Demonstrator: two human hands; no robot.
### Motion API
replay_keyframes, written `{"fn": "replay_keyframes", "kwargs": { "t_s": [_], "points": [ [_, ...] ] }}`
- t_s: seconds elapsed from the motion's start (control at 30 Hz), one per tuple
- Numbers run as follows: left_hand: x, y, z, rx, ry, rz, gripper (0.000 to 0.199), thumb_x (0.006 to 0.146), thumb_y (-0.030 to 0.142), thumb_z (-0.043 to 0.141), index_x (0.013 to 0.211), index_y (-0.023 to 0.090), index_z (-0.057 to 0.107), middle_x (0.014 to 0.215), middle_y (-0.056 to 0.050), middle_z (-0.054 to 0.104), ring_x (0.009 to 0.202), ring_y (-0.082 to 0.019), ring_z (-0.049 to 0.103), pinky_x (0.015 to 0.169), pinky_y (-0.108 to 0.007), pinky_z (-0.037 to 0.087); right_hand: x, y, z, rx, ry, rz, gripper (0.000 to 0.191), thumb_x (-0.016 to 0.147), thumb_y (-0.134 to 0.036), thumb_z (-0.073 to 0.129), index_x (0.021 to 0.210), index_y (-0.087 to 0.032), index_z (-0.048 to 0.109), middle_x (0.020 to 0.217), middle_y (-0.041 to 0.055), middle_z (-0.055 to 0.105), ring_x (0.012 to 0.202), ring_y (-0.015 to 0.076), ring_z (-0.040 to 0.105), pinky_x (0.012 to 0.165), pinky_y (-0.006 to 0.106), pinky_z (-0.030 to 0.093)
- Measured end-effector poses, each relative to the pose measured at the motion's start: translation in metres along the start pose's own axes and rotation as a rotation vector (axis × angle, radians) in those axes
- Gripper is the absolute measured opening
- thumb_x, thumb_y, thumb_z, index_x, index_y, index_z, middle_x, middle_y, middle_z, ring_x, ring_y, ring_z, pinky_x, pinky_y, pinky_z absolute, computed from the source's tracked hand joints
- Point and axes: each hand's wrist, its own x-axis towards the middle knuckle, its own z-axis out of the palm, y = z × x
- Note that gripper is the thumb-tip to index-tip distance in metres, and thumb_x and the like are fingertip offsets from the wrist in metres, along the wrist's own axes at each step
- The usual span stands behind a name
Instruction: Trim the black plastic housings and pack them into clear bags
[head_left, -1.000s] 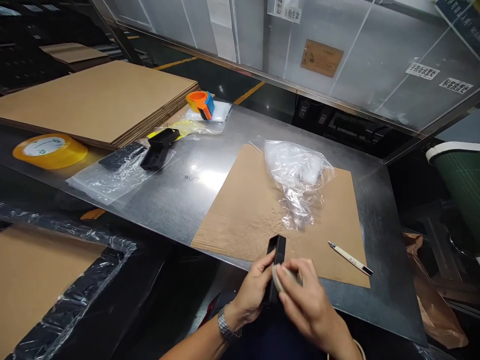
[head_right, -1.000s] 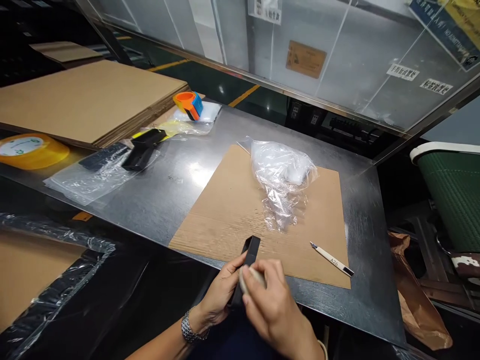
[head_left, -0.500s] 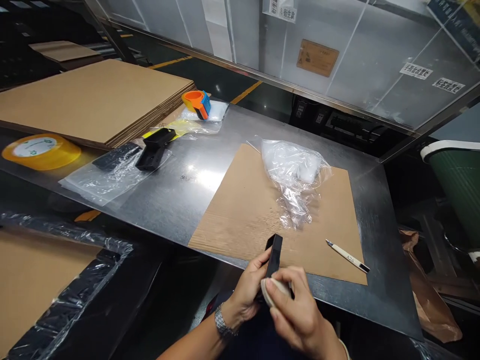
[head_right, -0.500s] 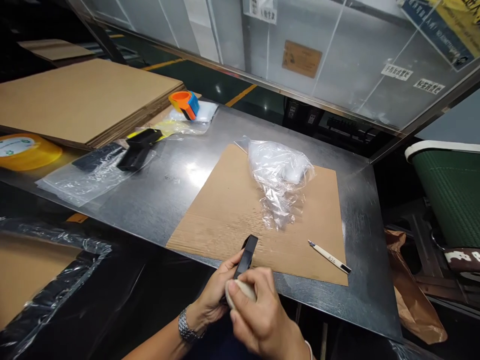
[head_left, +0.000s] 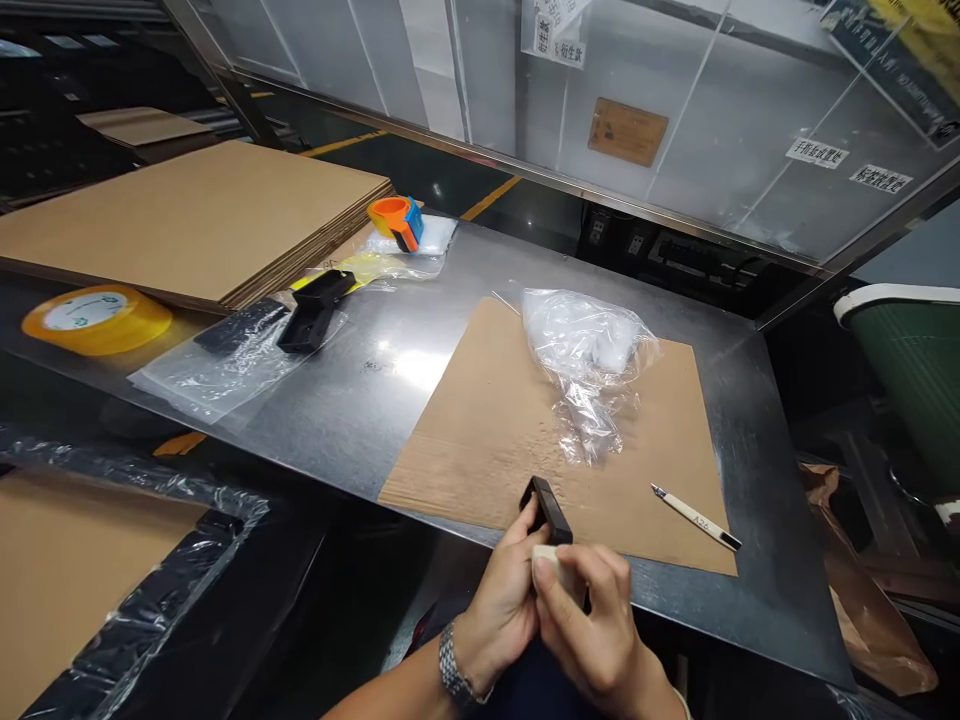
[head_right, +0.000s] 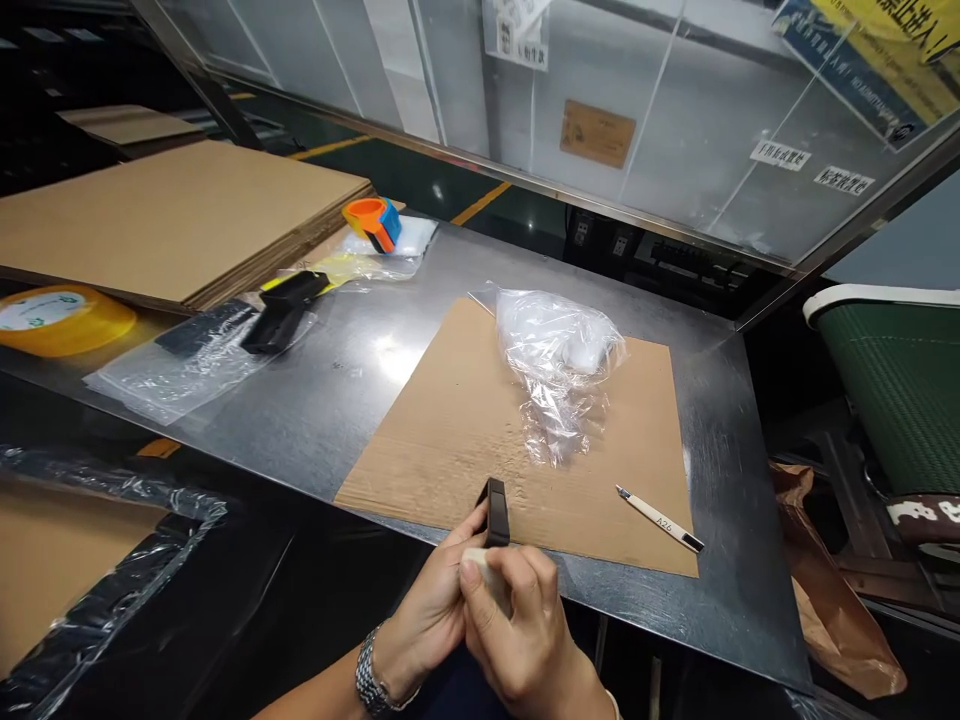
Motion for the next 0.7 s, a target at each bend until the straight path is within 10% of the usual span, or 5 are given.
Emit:
{"fn": "replay_keyframes", "kwargs": {
  "t_s": [0.23,0.47,0.7],
  "points": [
    [0.007,0.016,-0.027,0.077,-0.219,0.004,0.020,0.072,0.008,0.061,0.090,0.016,0.060,0.078,-0.001,0.058,0.056,-0.006,0.049,0.052,-0.018,0.040,-0.052,0.045,0.017,-0.138,0.083,0.144,0.051,0.079,-0.010,0.054,0.128,-0.022,0.047,0.107,0.0108,0.048,0.099,0.0236,0.047,0.077,0.040,0.049],
    [0.009,0.006,-0.068,0.657,-0.224,0.446,0.042,0.075,0.014,0.064,0.116,0.026,0.059,0.131,-0.003,0.052,0.127,-0.018,0.037,0.108,-0.026,0.018,-0.052,0.118,0.031,-0.144,0.015,0.407,0.036,0.086,-0.020,0.048,0.121,-0.018,0.053,0.101,0.0132,0.049,0.098,0.0276,0.045,0.077,0.054,0.045],
    [-0.005,0.003,-0.053,0.767,-0.333,0.435,0.073,0.080,0.012,0.056,0.142,0.020,0.017,0.136,-0.012,0.045,0.127,-0.022,0.038,0.110,-0.037,0.016,-0.013,0.057,-0.011,0.378,-0.013,0.494,0.035,0.090,-0.031,0.045,0.123,-0.022,0.048,0.115,0.0114,0.049,0.093,0.0184,0.054,0.073,0.032,0.050]
  ]
}}
